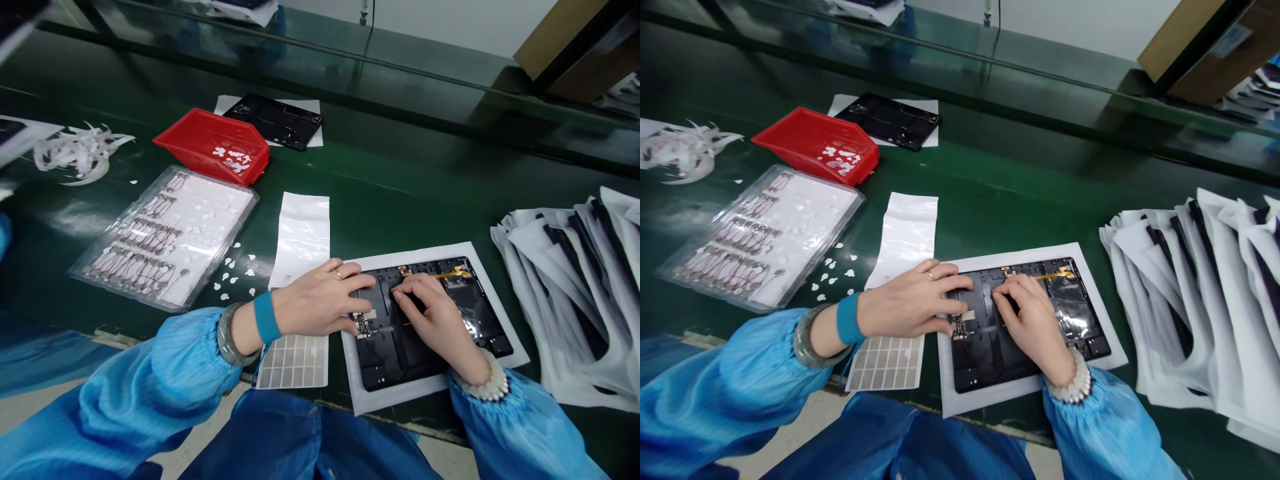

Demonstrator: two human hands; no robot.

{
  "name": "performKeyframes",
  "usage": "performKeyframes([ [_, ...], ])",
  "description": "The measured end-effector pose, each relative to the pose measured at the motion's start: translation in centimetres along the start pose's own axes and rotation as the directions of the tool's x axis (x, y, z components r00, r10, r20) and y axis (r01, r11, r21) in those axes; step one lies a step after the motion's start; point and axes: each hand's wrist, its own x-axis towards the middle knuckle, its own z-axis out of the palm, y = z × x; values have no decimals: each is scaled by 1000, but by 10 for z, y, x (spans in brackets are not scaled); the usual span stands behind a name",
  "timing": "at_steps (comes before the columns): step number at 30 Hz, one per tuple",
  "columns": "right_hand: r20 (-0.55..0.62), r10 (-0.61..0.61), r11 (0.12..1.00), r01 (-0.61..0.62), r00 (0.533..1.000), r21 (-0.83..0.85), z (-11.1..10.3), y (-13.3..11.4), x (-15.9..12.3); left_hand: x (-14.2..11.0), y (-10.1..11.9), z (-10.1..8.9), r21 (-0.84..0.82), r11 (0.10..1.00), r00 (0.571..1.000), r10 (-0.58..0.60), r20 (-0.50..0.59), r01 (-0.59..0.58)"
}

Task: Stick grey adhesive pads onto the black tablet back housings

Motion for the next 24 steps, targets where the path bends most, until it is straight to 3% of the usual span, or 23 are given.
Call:
performKeyframes([
  [11, 13, 5, 1000, -5, 1000, 0, 0, 1, 0, 4, 2, 1, -70, 997, 999, 33, 30, -31],
  [19, 13, 6, 1000, -6, 1000, 0, 0, 1, 0, -3, 7, 6, 48, 997, 998, 61, -10, -60],
  [24, 14, 0, 1000, 0, 1000, 13, 1, 2, 0, -11, 16, 4, 80, 997, 997, 0, -73, 6],
])
